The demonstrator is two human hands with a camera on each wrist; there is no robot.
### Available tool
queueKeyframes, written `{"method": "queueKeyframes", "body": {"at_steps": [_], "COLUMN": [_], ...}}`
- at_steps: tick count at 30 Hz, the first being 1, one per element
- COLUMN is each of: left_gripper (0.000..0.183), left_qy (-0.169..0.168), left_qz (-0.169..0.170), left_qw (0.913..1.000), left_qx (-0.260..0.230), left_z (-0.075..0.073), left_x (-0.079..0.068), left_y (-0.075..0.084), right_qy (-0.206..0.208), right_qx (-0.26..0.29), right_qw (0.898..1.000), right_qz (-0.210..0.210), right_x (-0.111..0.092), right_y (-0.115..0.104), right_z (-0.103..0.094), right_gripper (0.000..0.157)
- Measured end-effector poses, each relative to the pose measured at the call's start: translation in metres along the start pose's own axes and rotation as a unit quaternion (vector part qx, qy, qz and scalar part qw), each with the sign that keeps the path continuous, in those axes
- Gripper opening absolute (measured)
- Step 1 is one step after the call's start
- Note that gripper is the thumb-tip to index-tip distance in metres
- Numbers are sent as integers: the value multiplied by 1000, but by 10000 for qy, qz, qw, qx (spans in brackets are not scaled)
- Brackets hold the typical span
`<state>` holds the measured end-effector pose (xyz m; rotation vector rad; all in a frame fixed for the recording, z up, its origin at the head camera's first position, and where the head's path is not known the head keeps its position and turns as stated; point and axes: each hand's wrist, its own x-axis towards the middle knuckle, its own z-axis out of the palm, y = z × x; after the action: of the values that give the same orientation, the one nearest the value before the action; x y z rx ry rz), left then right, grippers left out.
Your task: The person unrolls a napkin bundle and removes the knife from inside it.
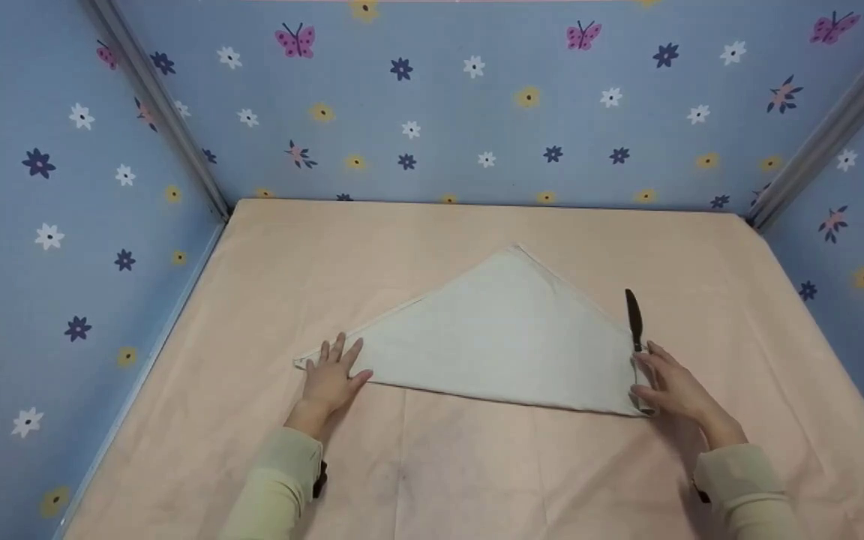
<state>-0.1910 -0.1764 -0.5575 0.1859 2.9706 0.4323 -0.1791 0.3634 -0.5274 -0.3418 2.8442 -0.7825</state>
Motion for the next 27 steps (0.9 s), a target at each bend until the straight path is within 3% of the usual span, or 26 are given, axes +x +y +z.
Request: {"method": "queueKeyframes", "body": {"at_steps": [11, 27], "left_gripper": [64, 63], "left_qy": [-8, 18], "left_qz": [-53, 81], "left_qw": [10000, 9998], "left_qx": [41, -158], "left_z": [1, -2], "left_x": [0, -1], "left_y": [0, 0], "right_qy": [-301, -215], "right_qx": [-179, -239], "right_qw": [9989, 9993], "right_qz": [297, 176], "right_x": [7, 3], "right_y": [-1, 8], "right_z": [5, 0], "right_gripper": [68, 64]}}
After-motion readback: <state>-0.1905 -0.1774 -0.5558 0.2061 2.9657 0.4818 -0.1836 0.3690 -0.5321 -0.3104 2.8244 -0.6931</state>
